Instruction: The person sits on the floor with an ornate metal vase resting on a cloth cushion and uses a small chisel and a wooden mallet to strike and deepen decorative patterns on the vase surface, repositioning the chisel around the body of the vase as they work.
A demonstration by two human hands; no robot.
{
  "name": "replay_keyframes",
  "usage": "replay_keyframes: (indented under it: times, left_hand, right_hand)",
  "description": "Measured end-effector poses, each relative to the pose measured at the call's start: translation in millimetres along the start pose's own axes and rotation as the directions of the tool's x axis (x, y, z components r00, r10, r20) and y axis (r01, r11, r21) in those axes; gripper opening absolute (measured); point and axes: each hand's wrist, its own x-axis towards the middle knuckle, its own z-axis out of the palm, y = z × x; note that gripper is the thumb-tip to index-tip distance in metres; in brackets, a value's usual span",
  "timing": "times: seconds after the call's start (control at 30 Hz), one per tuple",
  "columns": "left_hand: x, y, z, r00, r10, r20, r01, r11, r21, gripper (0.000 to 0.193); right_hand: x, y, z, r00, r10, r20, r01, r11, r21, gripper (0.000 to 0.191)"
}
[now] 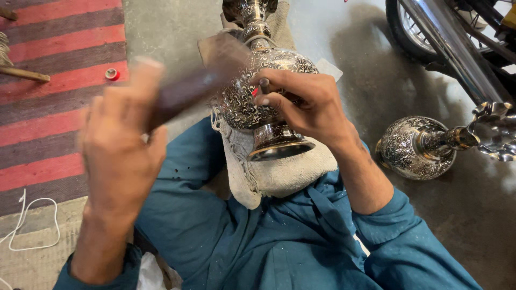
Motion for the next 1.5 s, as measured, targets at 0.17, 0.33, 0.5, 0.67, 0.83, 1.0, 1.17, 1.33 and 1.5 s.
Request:
replay_keyframes:
  times: [0.17, 0.33, 0.5, 0.67, 0.83, 1.0, 1.17, 1.33, 1.5]
  left_hand:
    - [-1, 3, 3, 0.988, -0.1, -0.116, 0.053, 0.933, -0.356, 0.068]
    - [-9, 1, 11, 0.996, -0.069, 0.055, 0.065, 0.995, 0.081, 0.074]
    - [-53, -4, 28, 0.958, -0.251, 0.137, 0.284, 0.894, -0.346, 0.068]
    - [-124, 27, 71, 0.656, -0.607, 0.448, 0.753, 0.492, -0.437, 0.04]
    - [-168, 68, 106, 0.552, -0.682, 0.48, 0.798, 0.266, -0.541, 0.036]
    - [-175, 83, 114, 0.605, -0.696, 0.387, 0.73, 0.29, -0.619, 0.037]
    - [-162, 93, 107, 0.662, -0.691, 0.291, 0.628, 0.299, -0.719, 0.05]
    - [-142, 101, 92, 0.691, -0.677, 0.253, 0.63, 0.393, -0.67, 0.061]
    - [-125, 100, 72, 0.77, -0.624, 0.134, 0.559, 0.557, -0.615, 0.066]
  right_hand:
    - [-1, -1, 1, 1.0, 0.026, -0.005, -0.026, 0.999, 0.031, 0.029]
    - [-6, 10, 3, 0.999, 0.042, -0.021, -0.039, 0.991, 0.126, 0.027]
    - [-17, 33, -11, 0.95, 0.205, -0.234, -0.053, 0.848, 0.527, 0.018]
    - [-29, 43, -25, 0.962, 0.182, -0.202, -0.026, 0.803, 0.596, 0.017]
    - [-27, 34, -25, 0.987, 0.14, -0.074, -0.085, 0.861, 0.501, 0.03]
    - [-13, 18, -23, 0.995, 0.065, 0.071, -0.09, 0.889, 0.45, 0.019]
    - [10, 11, -34, 0.94, -0.13, 0.316, 0.071, 0.979, 0.19, 0.02]
    - [25, 13, -34, 0.88, -0.215, 0.424, 0.235, 0.972, 0.005, 0.027]
    - [21, 16, -32, 0.897, -0.214, 0.387, 0.191, 0.977, 0.097, 0.024]
